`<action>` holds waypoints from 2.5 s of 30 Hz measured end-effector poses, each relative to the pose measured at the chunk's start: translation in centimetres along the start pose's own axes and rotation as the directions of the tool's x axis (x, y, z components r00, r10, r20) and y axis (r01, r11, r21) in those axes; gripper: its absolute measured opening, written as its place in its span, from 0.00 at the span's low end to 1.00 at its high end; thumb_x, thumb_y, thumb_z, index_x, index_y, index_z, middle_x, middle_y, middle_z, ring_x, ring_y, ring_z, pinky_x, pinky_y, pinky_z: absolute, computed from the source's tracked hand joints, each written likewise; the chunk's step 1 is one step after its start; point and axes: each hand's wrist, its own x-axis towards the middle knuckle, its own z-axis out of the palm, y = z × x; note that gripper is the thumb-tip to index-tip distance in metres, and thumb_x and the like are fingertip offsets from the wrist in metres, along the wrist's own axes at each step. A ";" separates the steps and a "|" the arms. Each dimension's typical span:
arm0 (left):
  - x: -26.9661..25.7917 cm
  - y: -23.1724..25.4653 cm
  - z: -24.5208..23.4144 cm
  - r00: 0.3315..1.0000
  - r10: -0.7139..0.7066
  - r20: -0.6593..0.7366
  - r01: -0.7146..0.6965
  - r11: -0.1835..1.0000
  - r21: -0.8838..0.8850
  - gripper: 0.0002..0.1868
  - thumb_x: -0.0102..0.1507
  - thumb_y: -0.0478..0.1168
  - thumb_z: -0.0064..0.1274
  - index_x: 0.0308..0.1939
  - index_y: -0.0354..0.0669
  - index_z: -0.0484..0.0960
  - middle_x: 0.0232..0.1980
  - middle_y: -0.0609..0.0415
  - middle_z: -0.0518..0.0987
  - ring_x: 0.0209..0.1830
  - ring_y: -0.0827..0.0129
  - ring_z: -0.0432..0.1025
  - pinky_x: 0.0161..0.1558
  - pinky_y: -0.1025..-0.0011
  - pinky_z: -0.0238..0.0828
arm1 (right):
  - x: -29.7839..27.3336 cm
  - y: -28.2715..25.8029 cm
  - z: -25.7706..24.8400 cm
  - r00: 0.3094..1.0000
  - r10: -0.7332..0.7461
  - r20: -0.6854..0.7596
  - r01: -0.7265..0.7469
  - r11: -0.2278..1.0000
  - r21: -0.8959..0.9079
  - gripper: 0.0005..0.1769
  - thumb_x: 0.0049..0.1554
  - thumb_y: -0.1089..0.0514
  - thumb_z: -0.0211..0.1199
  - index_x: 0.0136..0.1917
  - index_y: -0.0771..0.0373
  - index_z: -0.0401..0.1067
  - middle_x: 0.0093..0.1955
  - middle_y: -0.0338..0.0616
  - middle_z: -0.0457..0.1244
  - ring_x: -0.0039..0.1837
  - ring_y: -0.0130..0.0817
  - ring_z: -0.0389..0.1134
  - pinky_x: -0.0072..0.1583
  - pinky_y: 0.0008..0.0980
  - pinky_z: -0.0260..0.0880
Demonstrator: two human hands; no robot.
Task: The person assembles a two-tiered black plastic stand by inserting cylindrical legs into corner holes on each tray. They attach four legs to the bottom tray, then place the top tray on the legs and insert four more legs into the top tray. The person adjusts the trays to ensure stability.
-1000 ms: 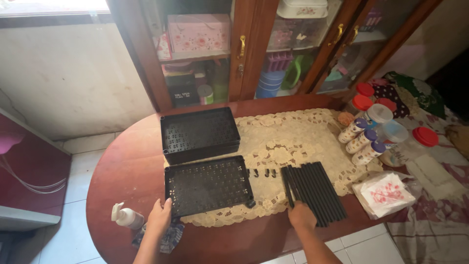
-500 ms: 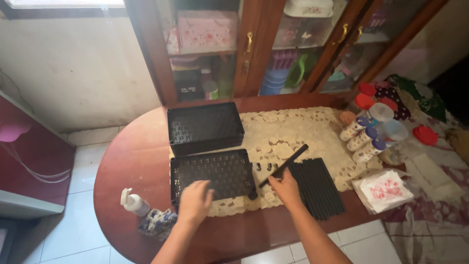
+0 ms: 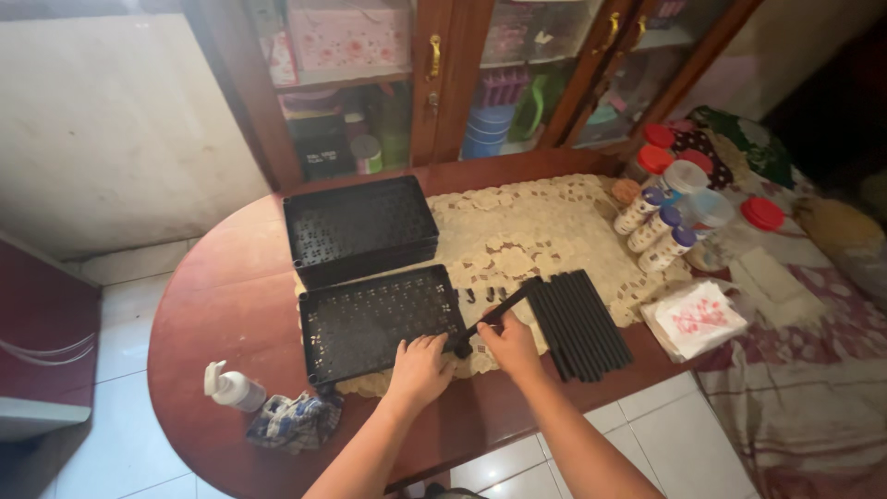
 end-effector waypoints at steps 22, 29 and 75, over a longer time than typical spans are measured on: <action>2.2 1.4 3.1 0.996 -0.071 -0.046 0.068 0.996 -0.053 0.25 0.56 0.44 0.61 0.57 0.46 0.81 0.50 0.50 0.83 0.57 0.52 0.72 0.62 0.40 0.60 | -0.5 -2.0 -0.3 0.980 -0.132 0.149 0.155 0.976 -0.153 0.16 0.53 0.54 0.67 0.53 0.61 0.73 0.42 0.47 0.72 0.45 0.41 0.75 0.48 0.37 0.74; 2.6 2.5 2.1 0.992 -0.119 -0.050 0.114 0.989 -0.098 0.14 0.60 0.45 0.59 0.49 0.52 0.84 0.43 0.52 0.84 0.51 0.54 0.75 0.60 0.41 0.62 | 0.1 -6.9 -2.2 0.962 -0.035 0.270 0.111 0.956 -0.273 0.22 0.51 0.50 0.69 0.57 0.59 0.72 0.48 0.46 0.72 0.50 0.40 0.75 0.52 0.37 0.74; 3.0 1.1 2.4 0.989 0.015 -0.149 -0.025 0.998 -0.063 0.14 0.55 0.40 0.61 0.45 0.47 0.87 0.39 0.54 0.82 0.46 0.56 0.72 0.53 0.57 0.66 | 3.1 -16.6 -6.4 0.506 -0.467 0.726 0.853 0.147 -0.500 0.05 0.47 0.60 0.62 0.40 0.57 0.74 0.44 0.46 0.67 0.47 0.46 0.71 0.48 0.47 0.71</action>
